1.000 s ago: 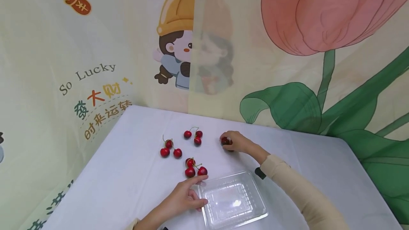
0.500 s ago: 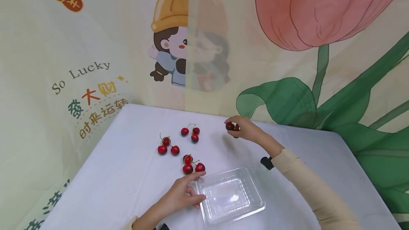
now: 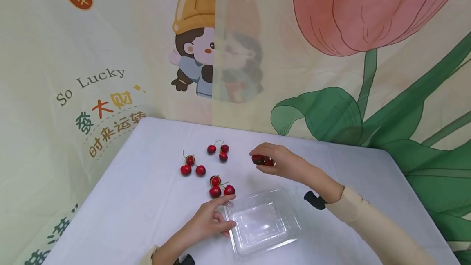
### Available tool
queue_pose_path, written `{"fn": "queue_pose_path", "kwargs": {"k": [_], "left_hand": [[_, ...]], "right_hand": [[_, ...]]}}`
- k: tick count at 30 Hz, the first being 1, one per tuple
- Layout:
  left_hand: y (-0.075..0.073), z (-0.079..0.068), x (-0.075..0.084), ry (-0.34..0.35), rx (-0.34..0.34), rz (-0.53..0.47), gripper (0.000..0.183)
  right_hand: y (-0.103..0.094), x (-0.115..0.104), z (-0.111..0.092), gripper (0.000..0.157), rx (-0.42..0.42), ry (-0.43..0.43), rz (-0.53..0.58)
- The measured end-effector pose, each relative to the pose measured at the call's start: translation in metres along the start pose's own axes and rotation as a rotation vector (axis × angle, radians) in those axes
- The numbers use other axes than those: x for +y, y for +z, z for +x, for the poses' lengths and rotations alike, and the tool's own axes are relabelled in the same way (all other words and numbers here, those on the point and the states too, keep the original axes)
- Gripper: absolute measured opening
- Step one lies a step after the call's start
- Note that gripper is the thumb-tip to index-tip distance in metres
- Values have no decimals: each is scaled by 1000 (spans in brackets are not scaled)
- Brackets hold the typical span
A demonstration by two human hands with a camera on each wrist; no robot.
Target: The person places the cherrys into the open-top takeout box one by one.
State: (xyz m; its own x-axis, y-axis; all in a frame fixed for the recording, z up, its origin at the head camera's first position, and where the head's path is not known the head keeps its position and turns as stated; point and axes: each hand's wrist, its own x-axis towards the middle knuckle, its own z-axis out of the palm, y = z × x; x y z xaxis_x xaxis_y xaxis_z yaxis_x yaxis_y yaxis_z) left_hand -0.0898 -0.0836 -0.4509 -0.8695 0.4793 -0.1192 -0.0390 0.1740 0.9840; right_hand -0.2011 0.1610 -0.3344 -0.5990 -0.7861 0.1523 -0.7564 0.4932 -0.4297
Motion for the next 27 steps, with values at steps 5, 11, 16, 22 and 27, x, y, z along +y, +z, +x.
{"fn": "queue_pose_path", "kwargs": {"k": [5,11,16,22,27], "left_hand": [[-1,0,0,-9,0,-6,71],[-2,-1,-1,-9,0,-11,70],[-2,-2,-2,17,-1,9,69],[-1,0,-3,19,5,28,68],[-1,0,-5,31,6,38,67]], "right_hand": [[11,-22,-9,35,-55,-53,-24],[28,-36,-22,34,-85,-159,-72],[46,-42,-33,32,-111,-270,-124],[64,-44,-42,33,-236,-285,-125],[78,-42,-44,31,-359,-253,-79]]}}
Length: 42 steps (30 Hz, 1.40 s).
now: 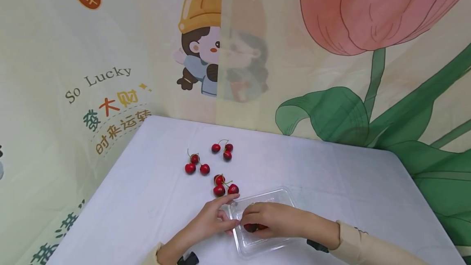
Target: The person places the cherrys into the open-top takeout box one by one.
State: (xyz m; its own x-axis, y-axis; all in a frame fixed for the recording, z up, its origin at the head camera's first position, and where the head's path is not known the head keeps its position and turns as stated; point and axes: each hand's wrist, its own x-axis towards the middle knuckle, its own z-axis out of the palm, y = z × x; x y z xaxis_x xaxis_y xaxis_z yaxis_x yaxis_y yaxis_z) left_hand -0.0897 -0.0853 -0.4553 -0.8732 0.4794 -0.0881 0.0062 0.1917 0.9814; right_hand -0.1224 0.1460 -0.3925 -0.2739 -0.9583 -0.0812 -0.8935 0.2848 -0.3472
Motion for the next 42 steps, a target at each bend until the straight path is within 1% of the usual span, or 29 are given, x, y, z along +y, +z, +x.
{"fn": "queue_pose_path", "kwargs": {"k": [4,8,10,18,25,30,34,37,42], "left_hand": [[0,0,-1,16,7,12,66],[0,0,-1,28,6,14,66],[0,1,0,28,4,10,66],[-1,1,1,7,3,16,67],[0,2,0,5,9,30,67],[0,1,0,11,6,40,67],[1,1,1,1,4,26,68],[1,1,1,-12,3,11,68],[1,1,2,-24,5,8,68]], "right_hand": [[10,2,3,29,-53,-22,-28],[18,4,6,29,-63,-62,-82],[22,5,6,30,-67,-69,-97],[30,7,7,32,-103,-35,-94],[32,9,6,34,-87,-22,-131],[31,11,5,36,-94,12,-133],[27,11,2,39,-92,52,-86],[22,11,0,40,-65,63,-71],[8,10,-5,39,-10,74,-105]]}}
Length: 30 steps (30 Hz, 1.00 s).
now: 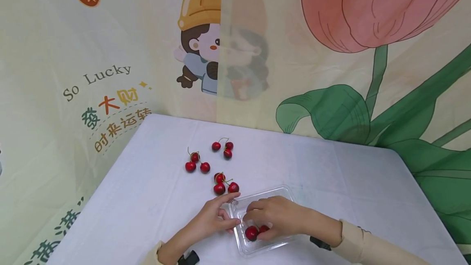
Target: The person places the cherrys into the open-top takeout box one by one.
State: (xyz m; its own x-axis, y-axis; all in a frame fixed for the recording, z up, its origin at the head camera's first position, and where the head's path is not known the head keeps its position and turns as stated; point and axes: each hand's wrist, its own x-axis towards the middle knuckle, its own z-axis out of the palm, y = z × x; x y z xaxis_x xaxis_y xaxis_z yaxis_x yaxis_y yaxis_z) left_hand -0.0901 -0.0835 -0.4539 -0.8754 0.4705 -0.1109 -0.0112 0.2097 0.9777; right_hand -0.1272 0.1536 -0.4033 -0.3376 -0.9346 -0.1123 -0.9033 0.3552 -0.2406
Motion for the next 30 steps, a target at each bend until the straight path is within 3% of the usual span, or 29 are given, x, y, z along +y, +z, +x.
{"fn": "queue_pose_path", "kwargs": {"k": [9,20,30], "left_hand": [[-1,-1,1,-2,12,10,68],[-2,-1,0,12,5,20,67],[1,-1,1,24,-6,-1,66]], "right_hand": [[-28,4,-6,40,74,49,-22],[-59,23,2,41,297,32,-7],[-83,44,25,40,321,121,32]]}}
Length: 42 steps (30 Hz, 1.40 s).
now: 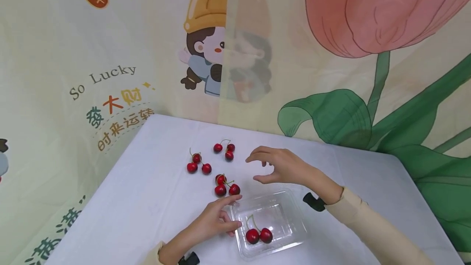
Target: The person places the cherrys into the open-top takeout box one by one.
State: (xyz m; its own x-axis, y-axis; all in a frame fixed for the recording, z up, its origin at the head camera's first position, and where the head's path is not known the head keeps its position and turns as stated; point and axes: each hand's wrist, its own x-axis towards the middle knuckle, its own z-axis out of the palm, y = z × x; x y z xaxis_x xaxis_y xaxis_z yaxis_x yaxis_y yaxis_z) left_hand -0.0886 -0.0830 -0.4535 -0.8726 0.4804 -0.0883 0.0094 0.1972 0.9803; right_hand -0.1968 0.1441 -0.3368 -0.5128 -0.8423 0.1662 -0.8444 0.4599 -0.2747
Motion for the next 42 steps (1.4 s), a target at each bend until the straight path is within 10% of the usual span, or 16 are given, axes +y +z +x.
{"fn": "queue_pose_path", "kwargs": {"k": [16,42], "left_hand": [[-2,-5,-2,-8,-13,10,66],[1,-11,0,-39,-40,-17,65]], "right_hand": [[9,35,63,45,17,159,136],[75,56,123,63,-315,357,157]]}}
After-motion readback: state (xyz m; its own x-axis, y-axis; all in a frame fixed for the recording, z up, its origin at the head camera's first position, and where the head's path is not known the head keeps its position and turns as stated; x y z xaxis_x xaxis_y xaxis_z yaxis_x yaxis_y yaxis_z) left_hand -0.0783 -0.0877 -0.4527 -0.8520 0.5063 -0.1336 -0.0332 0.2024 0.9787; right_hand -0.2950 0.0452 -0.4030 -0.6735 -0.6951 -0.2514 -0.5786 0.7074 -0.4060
